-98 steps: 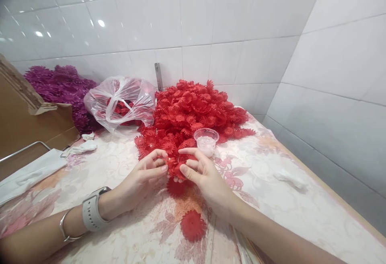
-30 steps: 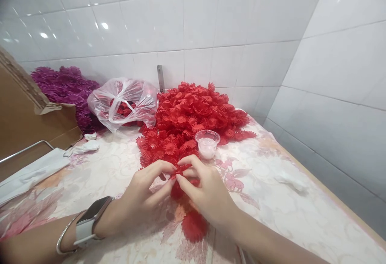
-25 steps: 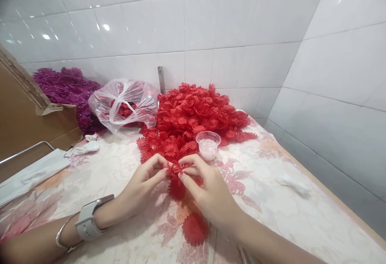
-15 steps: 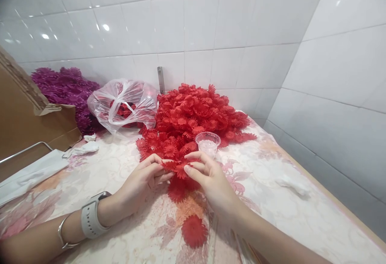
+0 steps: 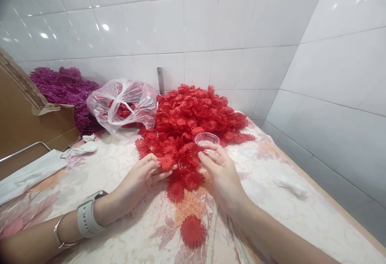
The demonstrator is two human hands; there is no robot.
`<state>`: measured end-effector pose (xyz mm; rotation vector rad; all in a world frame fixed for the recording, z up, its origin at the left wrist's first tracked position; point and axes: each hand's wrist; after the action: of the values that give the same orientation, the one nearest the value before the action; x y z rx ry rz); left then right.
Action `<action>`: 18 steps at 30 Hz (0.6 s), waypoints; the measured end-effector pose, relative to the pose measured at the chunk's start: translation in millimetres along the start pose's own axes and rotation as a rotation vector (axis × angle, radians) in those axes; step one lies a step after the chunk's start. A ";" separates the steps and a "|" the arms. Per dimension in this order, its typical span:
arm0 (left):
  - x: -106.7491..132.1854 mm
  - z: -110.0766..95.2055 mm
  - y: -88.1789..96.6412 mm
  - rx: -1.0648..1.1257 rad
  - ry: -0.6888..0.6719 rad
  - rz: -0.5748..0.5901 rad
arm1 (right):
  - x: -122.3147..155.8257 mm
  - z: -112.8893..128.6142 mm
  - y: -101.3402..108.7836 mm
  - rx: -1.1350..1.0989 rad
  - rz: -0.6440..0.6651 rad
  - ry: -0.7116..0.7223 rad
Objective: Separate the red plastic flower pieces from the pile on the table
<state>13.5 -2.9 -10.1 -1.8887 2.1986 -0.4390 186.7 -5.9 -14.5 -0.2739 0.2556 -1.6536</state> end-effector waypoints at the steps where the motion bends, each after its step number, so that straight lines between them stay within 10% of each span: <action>1: 0.2 -0.5 0.7 -0.071 0.008 0.014 | -0.7 -0.7 0.8 0.053 0.024 0.000; 10: 5.5 -12.2 3.1 -0.873 -0.623 0.042 | 4.0 -5.4 -0.5 0.240 0.090 -0.038; 18: 7.8 -9.2 -1.0 -0.848 -0.430 0.297 | 6.9 -8.4 -6.7 0.236 0.128 -0.072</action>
<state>10.0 -9.9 -0.9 -1.6585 2.4569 0.9994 177.1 -12.1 -20.0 -0.1349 0.0220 -1.5271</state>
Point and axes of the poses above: each hand's wrist, its own x-axis away from the middle knuckle, its own y-axis out of the back of the hand, z = x × y, and after that the axes turned 4 degrees about -y, right-handed
